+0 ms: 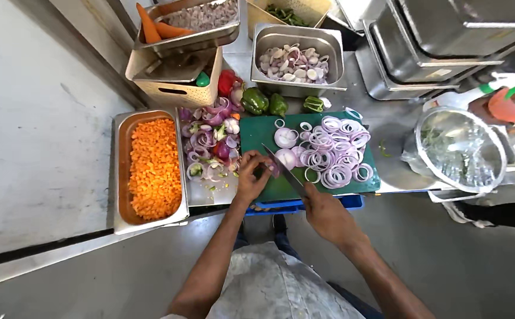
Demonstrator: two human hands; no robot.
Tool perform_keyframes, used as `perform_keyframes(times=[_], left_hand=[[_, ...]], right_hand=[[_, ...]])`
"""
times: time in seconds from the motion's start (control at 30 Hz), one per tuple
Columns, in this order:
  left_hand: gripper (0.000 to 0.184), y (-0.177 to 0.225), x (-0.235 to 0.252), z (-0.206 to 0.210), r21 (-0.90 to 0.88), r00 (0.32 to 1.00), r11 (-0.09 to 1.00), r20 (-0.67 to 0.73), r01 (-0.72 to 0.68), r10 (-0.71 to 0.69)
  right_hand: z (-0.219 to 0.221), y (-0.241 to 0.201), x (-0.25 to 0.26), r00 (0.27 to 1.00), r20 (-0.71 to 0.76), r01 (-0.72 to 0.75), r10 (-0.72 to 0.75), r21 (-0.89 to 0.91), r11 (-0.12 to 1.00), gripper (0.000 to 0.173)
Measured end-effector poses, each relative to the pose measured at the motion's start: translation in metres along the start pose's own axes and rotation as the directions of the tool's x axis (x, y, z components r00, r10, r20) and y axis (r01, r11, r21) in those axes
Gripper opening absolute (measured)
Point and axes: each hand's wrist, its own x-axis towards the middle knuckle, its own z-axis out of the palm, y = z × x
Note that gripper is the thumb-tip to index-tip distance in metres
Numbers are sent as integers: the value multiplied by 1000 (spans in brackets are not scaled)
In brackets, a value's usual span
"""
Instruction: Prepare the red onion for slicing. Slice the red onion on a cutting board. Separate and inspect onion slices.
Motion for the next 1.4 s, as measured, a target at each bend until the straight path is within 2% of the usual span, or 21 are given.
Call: perform_keyframes(times=[0.17, 0.37, 0.53, 0.77, 1.17, 1.4], left_hand=[[25, -1, 0, 0, 25, 999, 999, 16, -28, 28], [26, 0, 1, 1, 30, 1000, 999, 18, -17, 17], [25, 1, 1, 2, 38, 1000, 999, 19, -10, 9], [25, 0, 4, 3, 58, 1000, 998, 10, -10, 10], [23, -6, 13, 5, 116, 999, 993, 31, -31, 28], [32, -7, 12, 4, 156, 1000, 987, 7, -28, 27]], right_hand=[[-10, -2, -11, 999, 9, -31, 31, -76, 997, 21], [-13, 2, -17, 1000, -9, 16, -17, -87, 996, 15], [-17, 1, -17, 1000, 29, -1, 4, -104, 995, 14], [-23, -10, -4, 991, 122, -40, 58, -146, 988, 19], [-30, -9, 33, 986, 169, 29, -4, -146, 989, 21], [-26, -14, 48, 979, 200, 55, -33, -109, 993, 22]])
